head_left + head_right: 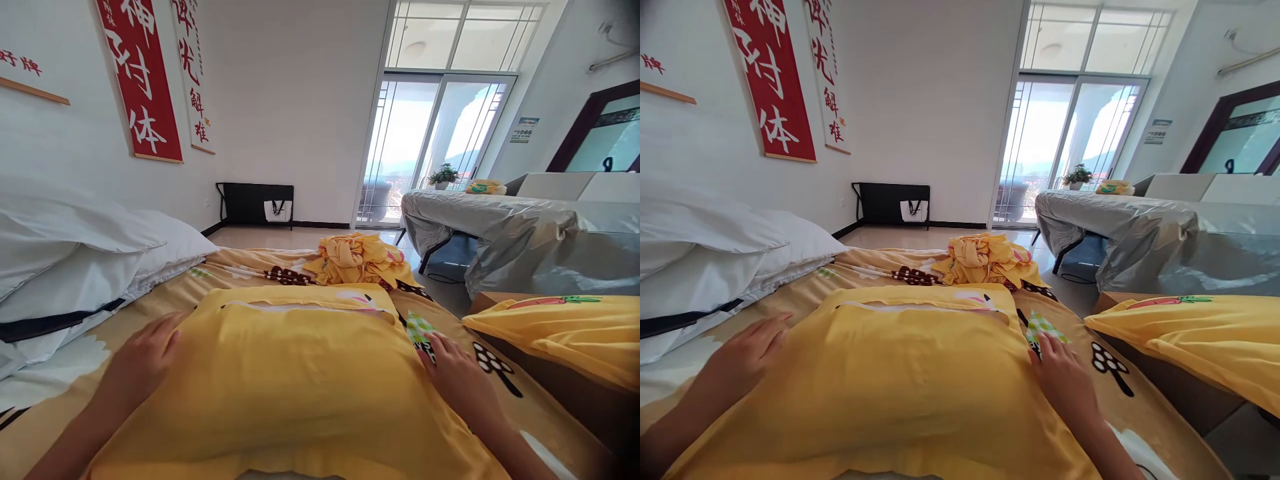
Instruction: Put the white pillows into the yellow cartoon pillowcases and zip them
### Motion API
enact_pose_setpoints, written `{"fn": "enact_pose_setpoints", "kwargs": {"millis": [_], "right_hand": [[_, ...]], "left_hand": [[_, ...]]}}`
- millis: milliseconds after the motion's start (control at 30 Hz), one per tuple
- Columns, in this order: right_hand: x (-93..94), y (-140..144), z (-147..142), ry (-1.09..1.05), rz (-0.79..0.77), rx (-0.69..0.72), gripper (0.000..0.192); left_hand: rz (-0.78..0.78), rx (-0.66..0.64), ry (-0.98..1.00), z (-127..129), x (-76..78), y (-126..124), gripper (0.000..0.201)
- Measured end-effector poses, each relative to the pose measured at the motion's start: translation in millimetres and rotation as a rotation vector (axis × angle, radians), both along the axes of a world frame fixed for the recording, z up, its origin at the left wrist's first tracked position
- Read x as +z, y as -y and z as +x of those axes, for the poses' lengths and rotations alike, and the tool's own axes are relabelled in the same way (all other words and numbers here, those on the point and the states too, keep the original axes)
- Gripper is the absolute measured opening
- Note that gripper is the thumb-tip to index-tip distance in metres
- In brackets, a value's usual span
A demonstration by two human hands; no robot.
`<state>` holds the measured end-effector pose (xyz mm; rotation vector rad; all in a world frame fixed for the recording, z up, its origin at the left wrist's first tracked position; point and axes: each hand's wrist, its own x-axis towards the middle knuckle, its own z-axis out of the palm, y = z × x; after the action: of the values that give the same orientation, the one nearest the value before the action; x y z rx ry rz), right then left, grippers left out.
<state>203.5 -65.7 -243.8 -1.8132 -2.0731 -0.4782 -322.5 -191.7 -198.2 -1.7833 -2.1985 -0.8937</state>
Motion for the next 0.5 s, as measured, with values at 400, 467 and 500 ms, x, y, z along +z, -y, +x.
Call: {"fn": "enact_pose_setpoints", "kwargs": {"millis": [400, 467, 500], "right_hand": [[0.3, -56.4, -92.8, -0.143, -0.266, 0.358, 0.058], [-15.1, -59.2, -68.0, -0.169, -0.242, 0.330, 0.056], [-21.8, -59.9, -57.8, -0.188, -0.218, 0.322, 0.055]], "left_hand": [[-0.317, -0.189, -0.139, 77.9, -26.1, -109.6, 0.056], [-0.227, -0.143, -0.121, 63.0, -33.0, -101.8, 0.055], [-0.180, -0.136, -0.103, 58.9, -34.4, -99.2, 0.054]]}}
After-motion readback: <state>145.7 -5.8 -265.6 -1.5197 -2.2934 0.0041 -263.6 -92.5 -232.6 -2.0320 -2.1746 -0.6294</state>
